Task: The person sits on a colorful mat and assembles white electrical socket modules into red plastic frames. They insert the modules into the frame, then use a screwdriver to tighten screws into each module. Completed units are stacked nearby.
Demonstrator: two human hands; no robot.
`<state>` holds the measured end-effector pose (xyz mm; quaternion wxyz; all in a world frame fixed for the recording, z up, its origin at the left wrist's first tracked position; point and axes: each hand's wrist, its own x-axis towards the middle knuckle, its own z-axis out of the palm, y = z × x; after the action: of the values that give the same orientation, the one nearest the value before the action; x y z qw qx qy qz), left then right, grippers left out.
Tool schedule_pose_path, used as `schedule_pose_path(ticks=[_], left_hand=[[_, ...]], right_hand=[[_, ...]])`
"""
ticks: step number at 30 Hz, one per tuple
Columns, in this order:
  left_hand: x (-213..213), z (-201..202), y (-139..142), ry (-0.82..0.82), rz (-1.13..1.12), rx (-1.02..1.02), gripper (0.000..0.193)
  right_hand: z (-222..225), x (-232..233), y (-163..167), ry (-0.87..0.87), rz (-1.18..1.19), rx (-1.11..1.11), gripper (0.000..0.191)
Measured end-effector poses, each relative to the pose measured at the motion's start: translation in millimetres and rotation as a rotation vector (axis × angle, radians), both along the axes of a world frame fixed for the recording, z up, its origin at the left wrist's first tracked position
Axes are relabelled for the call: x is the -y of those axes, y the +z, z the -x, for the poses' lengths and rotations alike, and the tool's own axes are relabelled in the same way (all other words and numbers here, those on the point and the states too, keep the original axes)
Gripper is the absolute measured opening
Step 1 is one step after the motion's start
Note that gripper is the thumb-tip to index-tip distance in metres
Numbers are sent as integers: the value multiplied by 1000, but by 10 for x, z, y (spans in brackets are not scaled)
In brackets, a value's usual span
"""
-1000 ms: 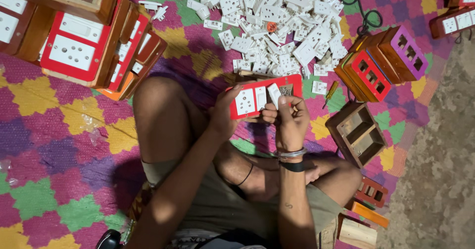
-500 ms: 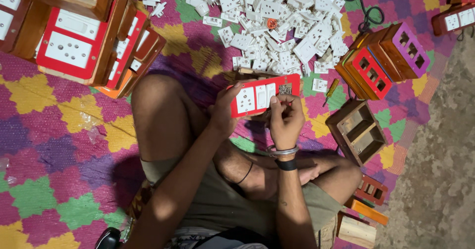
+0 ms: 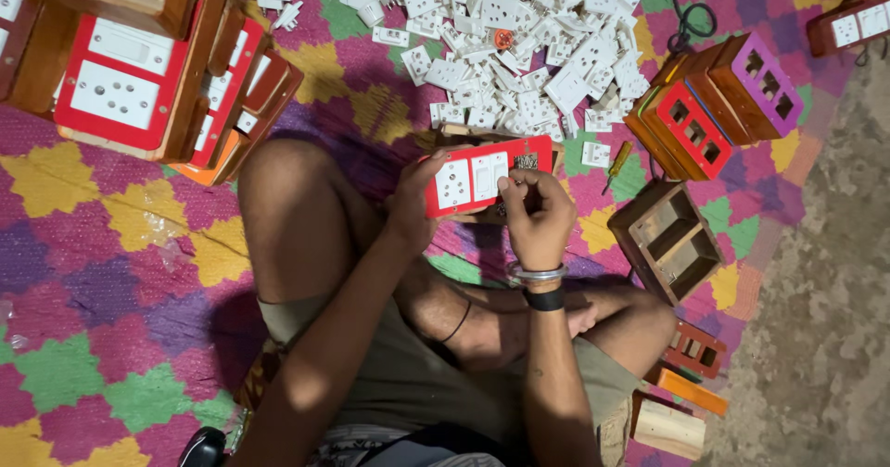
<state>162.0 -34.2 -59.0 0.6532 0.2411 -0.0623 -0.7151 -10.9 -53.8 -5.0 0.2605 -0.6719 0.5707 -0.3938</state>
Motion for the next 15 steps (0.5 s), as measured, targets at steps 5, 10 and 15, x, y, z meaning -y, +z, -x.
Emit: schedule_pose_path(ticks=[5,10,15], left_hand=[[43,-52,-127,18,-16,-75,40],[51,-78,-202,90,40,0,34],[15,-30,-111,11,-3,-91,40]], right_hand=[[234,67,-232,-174,21,378,8],[452,204,-476,38,-6,-351,7],[341,268,-708,-28,-184,-880,34]])
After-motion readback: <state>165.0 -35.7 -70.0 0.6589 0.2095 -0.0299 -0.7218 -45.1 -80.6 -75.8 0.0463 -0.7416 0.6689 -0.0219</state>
